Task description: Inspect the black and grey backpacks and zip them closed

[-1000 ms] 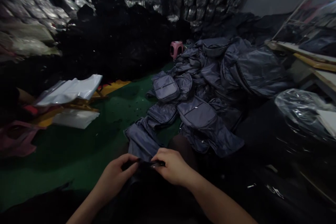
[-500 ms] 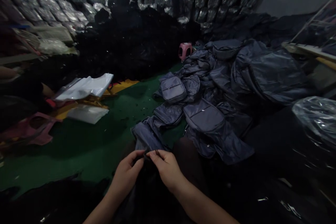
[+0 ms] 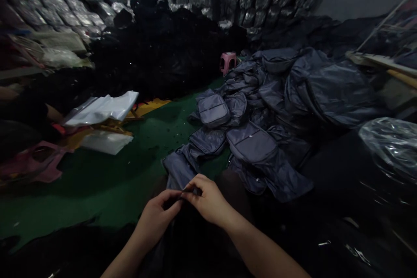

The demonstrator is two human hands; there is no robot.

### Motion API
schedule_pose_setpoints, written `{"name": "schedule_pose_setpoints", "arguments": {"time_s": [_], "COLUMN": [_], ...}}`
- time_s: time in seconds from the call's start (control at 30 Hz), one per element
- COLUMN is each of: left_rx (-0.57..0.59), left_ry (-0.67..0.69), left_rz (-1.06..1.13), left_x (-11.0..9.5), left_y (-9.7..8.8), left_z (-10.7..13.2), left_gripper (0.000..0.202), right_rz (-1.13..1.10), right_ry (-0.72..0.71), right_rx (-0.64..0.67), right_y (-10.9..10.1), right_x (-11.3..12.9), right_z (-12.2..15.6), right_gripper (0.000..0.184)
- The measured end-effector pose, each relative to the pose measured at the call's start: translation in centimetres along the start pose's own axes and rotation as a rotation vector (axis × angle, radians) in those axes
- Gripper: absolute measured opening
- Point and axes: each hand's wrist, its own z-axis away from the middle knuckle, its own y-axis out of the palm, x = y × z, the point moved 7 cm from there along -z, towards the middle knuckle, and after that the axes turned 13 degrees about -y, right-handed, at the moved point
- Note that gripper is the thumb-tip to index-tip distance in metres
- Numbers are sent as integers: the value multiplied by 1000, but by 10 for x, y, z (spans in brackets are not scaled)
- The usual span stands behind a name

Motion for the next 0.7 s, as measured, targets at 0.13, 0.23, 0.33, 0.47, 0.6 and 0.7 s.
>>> {"name": "schedule_pose_setpoints", "arguments": {"time_s": [0.13,0.23,0.33,0.47,0.6,0.7], "left_rx": [74,200,256,190,149,142], "left_ry": [-64,-183,-293,-332,-335,-327], "left_rz": [127,379,576,624,632,632], "left_x": [7,22,36,43,43,43], "left_y": [5,16,25,23,20,20], "left_z": [-4,-10,-14,-17,-18,-18], "left_gripper": [24,30,32,32,33,34], "right_rz": [-300,-497,-485,-362,-169,-136], "right_ry": [289,430,404,362,333,328], "right_rx": [-223,-319,-314,-261,-200,-184], "right_y": [7,18,16,8,5,7], "right_x": [-29,-43,-43,-39,-37,-37], "right_z": [11,21,25,33,38,39], "right_gripper": [28,37,39,34,24,23]}}
